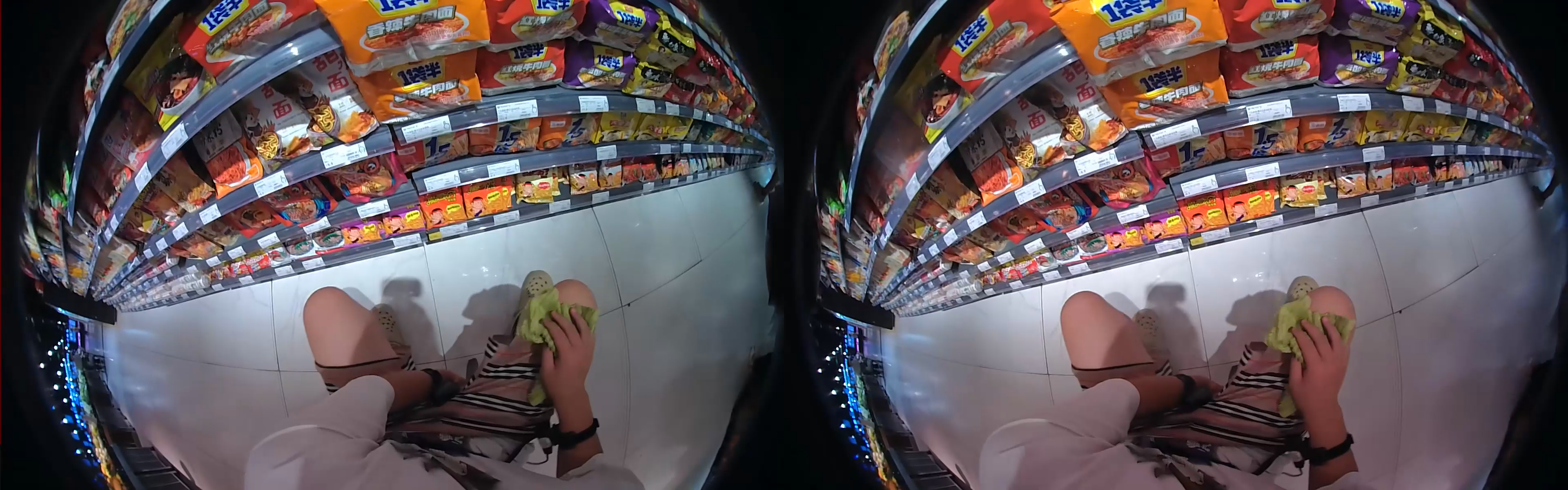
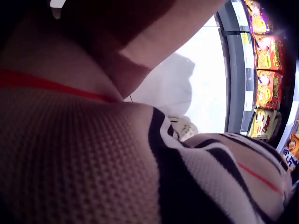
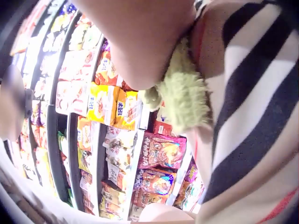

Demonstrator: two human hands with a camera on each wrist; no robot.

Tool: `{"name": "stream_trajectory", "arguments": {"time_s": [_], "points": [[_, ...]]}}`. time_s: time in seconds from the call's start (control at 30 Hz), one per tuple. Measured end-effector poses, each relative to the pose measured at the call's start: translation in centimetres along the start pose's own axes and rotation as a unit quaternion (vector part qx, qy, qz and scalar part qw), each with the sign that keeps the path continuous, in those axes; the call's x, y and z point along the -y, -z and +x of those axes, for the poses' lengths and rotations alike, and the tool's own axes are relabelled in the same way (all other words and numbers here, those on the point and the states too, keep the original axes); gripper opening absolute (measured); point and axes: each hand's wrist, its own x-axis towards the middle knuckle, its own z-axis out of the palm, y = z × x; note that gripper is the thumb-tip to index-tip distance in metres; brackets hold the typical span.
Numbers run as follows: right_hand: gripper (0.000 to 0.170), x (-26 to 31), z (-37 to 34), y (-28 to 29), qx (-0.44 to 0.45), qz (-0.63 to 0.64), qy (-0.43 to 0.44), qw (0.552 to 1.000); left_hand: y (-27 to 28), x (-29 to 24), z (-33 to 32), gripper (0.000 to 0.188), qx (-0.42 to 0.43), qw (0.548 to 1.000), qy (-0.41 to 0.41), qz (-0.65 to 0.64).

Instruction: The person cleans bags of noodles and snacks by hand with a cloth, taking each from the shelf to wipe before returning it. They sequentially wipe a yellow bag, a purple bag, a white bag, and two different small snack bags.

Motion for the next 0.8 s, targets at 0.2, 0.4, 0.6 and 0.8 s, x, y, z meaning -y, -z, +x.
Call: {"name": "stream_trajectory", "arguments": {"time_s": [0.2, 0.4, 0.6, 0.8], "points": [[0.042, -2.6, 5.0, -1.5, 0.037, -0.006, 0.021, 0.999, 0.2, -0.5, 4.6, 0.017, -0.023, 0.878, 0.022, 0.478], [0.043, -4.7, 9.2, -2.9, 0.046, 0.086, -0.040, 0.994, -8.1, -6.0, 2.0, 0.020, -0.118, 0.981, 0.151, 0.013], [0.040, -6.9, 12.4, -3.5, 0.068, 0.016, -0.014, 0.997, -5.8, -7.5, 7.3, 0.020, -0.173, 0.967, -0.055, 0.179], [0.038, -9.8, 10.3, -2.3, 0.019, 0.000, 0.038, 0.999, -3.9, -11.4, 12.2, 0.019, -0.266, 0.851, -0.254, 0.375]]}}
